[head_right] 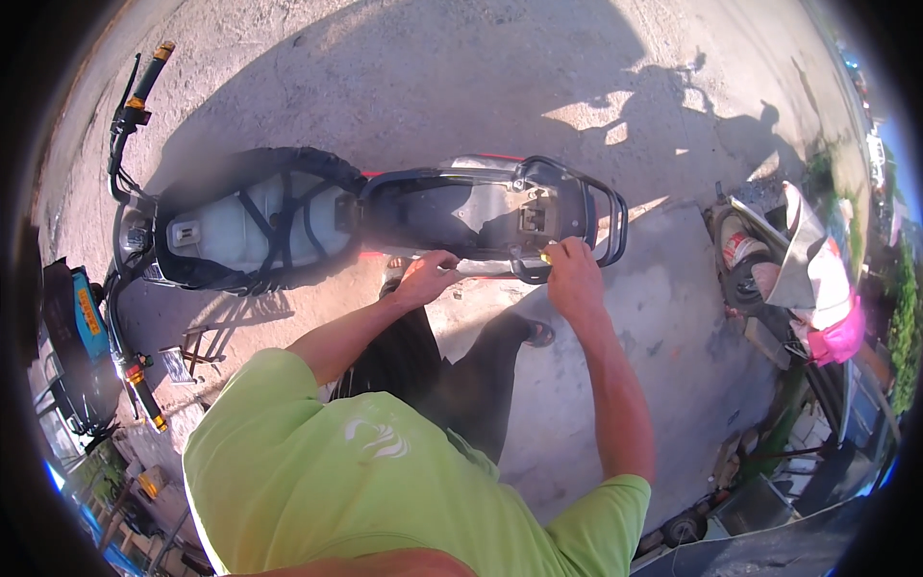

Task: The person uses a screwdriver to loosen and remove screws from the inner compartment under the seat of a red electric scooter.

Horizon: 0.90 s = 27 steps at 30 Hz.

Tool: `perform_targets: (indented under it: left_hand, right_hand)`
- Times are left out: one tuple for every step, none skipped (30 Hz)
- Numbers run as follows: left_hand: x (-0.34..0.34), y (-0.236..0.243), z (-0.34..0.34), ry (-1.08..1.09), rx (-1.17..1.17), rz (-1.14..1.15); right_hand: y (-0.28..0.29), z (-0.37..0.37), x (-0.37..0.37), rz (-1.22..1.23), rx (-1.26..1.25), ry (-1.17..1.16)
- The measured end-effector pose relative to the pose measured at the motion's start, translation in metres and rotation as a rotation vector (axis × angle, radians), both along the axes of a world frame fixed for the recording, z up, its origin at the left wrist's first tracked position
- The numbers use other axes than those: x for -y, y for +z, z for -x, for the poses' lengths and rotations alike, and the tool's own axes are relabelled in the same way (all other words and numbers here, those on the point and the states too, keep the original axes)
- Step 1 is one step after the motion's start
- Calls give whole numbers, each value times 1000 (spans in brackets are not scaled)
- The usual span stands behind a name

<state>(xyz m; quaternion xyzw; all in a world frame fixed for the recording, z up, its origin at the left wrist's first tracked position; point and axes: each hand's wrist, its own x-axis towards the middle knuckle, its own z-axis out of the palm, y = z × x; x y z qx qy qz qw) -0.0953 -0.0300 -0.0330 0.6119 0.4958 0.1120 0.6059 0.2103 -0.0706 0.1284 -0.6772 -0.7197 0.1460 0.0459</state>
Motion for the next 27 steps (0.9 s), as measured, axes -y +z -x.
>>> perform_targets:
  left_hand:
    - [-4,11,7,4,-11,109]
    - [2,-20,22,-51,-50,-137]
    - [1,-17,27,-47,-73,-92]
    - [2,-14,31,-43,-97,-46]
    - [1,-8,35,-39,-120,-1]
    - [1,-5,40,-55,-125,-10]
    - [0,-3,44,-71,-130,-19]
    - [0,-1,49,-83,-134,-29]
    - [1,-3,52,-59,-123,-19]
    - [3,-6,54,-36,-113,-8]
    - [6,-11,58,-14,-105,4]
    - [10,-15,63,13,-84,-11]
    - [14,-19,68,38,-63,-26]
    - [19,-25,74,63,-41,-40]
    - [21,-31,80,63,-71,-36]
    - [23,-39,86,63,-101,-33]
    - [26,-48,94,64,-132,-30]
    - [31,-64,102,76,-153,-45]
    - [38,-84,109,90,-173,-61]
    - [37,-83,110,96,-192,-74]
    - [36,-80,111,92,-205,-59]
    - [36,-78,114,89,-217,-44]
    - [36,-72,117,91,-231,-28]
    - [37,-78,121,91,-222,-35]
    - [39,-83,127,93,-214,-42]
    - [37,-81,135,97,-216,-53]
    - [36,-79,139,103,-216,-34]
  right_hand:
    - [1,1,2,28,-19,-74]
    - [4,7,-3,51,-45,-125]
    - [9,12,-9,204,6,-257]
    - [16,18,-19,356,58,-390]
    - [17,19,-20,424,103,-430]
    - [19,20,-23,494,150,-466]
    - [14,16,-21,481,189,-410]
    - [11,12,-20,465,229,-351]
    - [7,8,-17,289,176,-246]
    - [5,3,-11,115,122,-141]
    - [3,3,-8,-57,64,-36]
    - [1,3,-8,-54,44,-66]
    - [0,4,-8,-51,25,-96]
    - [-1,5,-8,-47,6,-128]
    - [3,10,-13,84,46,-236]
    - [10,14,-19,216,87,-344]
    - [14,18,-23,349,127,-450]
    - [11,13,-22,319,113,-390]
    - [6,4,-19,288,100,-329]
    - [5,2,-18,260,88,-275]
    - [6,0,-16,177,8,-272]
    - [8,-1,-13,95,-72,-268]
    - [13,1,-13,12,-152,-257]
    - [17,1,-15,30,-169,-281]
    - [20,-1,-17,49,-185,-303]
    - [18,1,-20,66,-213,-323]
    - [17,3,-21,93,-220,-329]
